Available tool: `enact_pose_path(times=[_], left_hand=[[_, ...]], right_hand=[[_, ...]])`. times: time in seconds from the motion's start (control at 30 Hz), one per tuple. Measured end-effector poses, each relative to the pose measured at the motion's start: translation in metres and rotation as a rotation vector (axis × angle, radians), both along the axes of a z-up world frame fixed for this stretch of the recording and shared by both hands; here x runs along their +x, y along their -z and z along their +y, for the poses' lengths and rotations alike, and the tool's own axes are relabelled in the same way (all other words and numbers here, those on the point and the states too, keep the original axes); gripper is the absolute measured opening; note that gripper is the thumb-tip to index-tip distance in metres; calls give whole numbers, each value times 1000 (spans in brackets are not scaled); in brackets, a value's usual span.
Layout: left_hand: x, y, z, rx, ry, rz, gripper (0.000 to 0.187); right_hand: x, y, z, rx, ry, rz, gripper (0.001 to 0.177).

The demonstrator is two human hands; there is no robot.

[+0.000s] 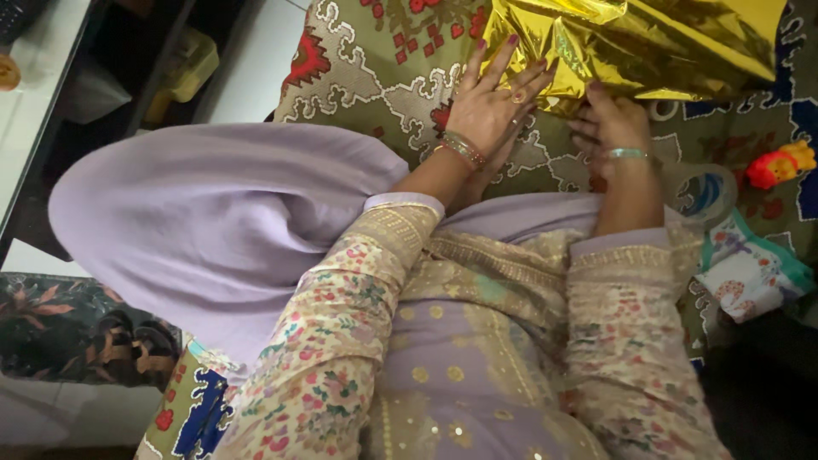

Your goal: The person wraps a small box with gold foil paper while sitting on a bed. They fold the paper around the box, tear off pieces of clear tape, and press the tape onto the paper to secure the folds.

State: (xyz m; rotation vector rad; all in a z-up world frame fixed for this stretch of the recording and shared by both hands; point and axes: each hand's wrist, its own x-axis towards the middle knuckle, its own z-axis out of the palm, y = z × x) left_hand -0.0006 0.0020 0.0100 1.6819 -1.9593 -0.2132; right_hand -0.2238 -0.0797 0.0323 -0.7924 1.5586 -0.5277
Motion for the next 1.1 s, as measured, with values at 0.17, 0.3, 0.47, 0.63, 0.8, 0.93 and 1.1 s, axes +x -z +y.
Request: enact_pose_path(times=[0.17, 0.3, 0.47, 0.63, 0.8, 0.93, 1.1], left_hand=[[0, -4, 1, -10, 10, 33, 48], [2, -7, 0, 6, -20, 102, 48], [13, 1, -13, -240, -232, 482, 52], [32, 26, -54, 188, -600, 672, 55], [31, 39, -66, -4, -491, 537, 57], [21, 36, -55, -68, -498, 504, 54], [18, 30, -52, -8, -518, 532, 53]], right_hand=[[7, 12, -3, 65, 147, -98, 59], [6, 19, -3, 85, 218, -185, 57], [2, 26, -5, 51, 215, -246, 49], [5, 21, -2, -24, 195, -190, 45], [4, -20, 17, -403, -652, 866, 49], [24, -53, 38, -869, -364, 688, 37], [80, -108, -1, -1484, -446, 828, 17]])
